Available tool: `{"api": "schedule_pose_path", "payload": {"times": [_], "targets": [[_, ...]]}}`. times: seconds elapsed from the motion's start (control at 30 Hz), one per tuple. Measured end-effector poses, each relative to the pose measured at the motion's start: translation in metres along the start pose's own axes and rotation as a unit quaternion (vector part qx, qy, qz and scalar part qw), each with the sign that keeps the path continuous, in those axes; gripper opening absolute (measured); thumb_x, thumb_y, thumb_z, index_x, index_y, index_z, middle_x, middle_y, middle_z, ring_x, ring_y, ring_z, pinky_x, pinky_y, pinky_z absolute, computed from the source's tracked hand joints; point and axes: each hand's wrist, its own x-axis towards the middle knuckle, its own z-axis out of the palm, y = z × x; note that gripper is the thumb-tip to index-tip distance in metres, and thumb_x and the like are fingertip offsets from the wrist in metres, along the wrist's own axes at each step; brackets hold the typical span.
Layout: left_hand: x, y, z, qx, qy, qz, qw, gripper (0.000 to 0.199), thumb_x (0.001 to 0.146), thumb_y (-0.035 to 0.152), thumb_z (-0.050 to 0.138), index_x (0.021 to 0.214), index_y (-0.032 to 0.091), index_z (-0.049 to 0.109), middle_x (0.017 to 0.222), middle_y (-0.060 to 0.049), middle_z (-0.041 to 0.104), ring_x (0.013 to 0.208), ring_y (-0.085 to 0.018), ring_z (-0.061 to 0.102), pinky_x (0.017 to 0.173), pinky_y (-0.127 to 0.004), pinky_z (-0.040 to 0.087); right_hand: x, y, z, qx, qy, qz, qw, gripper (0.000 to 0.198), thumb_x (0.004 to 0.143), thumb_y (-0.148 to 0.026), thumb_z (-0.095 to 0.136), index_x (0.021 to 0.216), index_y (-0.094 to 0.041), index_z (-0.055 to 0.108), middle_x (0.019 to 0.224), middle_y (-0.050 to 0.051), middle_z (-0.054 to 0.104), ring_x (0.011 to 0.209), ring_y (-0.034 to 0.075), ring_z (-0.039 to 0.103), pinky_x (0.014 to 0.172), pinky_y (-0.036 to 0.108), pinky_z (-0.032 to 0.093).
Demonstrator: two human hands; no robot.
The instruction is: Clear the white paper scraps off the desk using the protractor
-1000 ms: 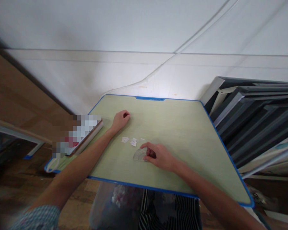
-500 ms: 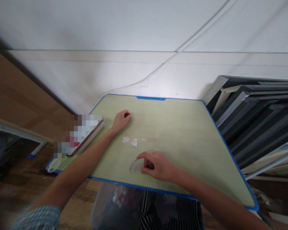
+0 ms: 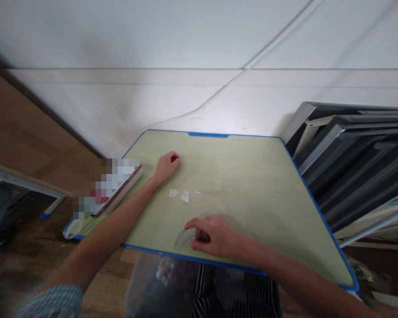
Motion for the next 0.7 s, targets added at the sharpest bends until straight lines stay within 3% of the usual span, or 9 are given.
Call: {"api": "schedule_pose_path", "payload": {"times": [0.57, 0.7], "targets": [[0.0003, -0.0001, 0.0, 0.001, -0.001, -0.005, 1.0, 0.016, 0.073, 0.023, 0.043, 0.071, 0.017, 0.058, 0.073, -0.003, 0.063, 0.069, -0.013, 0.051, 0.067, -0.025, 0.039, -0.0018, -0.0024, -0.0055, 0.039, -0.058, -0.039, 0.997, 0.034, 0.079, -0.039, 0.056, 0.107, -0.021, 0.06, 0.07, 0.001, 0.062, 0.061, 0.011, 0.053, 0.062, 0.023, 0.04], [0.0006, -0.0013, 0.0007, -0.001, 0.001, -0.001, 1.0, 0.016, 0.073, 0.023, 0.043, 0.071, 0.017, 0.058, 0.073, -0.003, 0.063, 0.069, -0.013, 0.051, 0.067, -0.025, 0.039, -0.0016, -0.001, -0.0053, 0.062, -0.047, -0.045, 0.996, 0.033, 0.079, -0.038, 0.057, 0.108, -0.022, 0.061, 0.071, 0.001, 0.061, 0.06, 0.011, 0.052, 0.063, 0.023, 0.041]]}}
